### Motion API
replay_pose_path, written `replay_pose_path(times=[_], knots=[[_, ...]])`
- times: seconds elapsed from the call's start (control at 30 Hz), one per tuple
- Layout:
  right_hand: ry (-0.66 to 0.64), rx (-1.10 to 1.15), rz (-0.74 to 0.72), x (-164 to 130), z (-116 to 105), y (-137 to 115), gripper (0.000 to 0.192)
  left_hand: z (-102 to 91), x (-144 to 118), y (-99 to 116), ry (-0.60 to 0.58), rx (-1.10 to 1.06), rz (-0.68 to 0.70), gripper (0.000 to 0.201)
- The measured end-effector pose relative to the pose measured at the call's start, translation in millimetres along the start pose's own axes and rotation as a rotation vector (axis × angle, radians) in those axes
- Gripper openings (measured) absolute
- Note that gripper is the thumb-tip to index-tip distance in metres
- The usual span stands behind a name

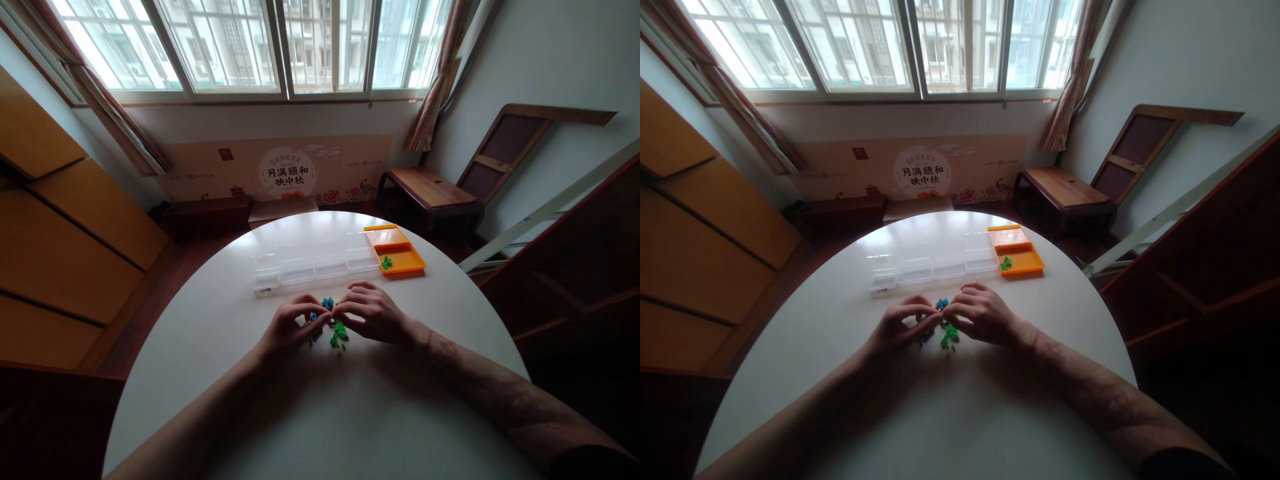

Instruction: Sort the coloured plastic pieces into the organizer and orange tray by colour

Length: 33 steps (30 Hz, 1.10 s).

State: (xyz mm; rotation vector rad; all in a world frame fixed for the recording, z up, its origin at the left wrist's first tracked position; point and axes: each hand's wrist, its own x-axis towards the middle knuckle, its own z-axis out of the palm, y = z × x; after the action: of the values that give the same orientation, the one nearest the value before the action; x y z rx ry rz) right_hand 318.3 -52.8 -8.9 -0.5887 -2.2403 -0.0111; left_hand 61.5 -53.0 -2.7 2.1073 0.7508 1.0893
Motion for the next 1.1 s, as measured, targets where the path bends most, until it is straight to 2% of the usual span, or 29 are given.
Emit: replay_pose_path(times=[0.17,0.3,0.47,0.6,0.8,1.1], knots=[[0.026,-0.014,0.092,-4,-13,12,0.007,-0.2,-3,0,-0.013,0.191,0.108,0.009],[0.052,-0.140,0.233,-17,-33,39,0.011,-0.5,-6,1,-0.106,0.347,0.216,0.006],[0.075,-0.322,0.437,-38,-54,77,0.007,0.1,-9,-1,-0.190,0.381,0.266,0.013],[0.109,-0.373,0.606,-52,-59,98,0.010,0.8,-9,-3,-0.217,0.374,0.278,0.015],[0.141,-0.403,0.771,-62,-55,109,0.012,0.3,-10,-1,-0.228,0.384,0.266,0.013],[0.167,-0.363,0.787,-59,-52,104,0.016,2.1,-12,-9,-0.222,0.419,0.246,0.014]])
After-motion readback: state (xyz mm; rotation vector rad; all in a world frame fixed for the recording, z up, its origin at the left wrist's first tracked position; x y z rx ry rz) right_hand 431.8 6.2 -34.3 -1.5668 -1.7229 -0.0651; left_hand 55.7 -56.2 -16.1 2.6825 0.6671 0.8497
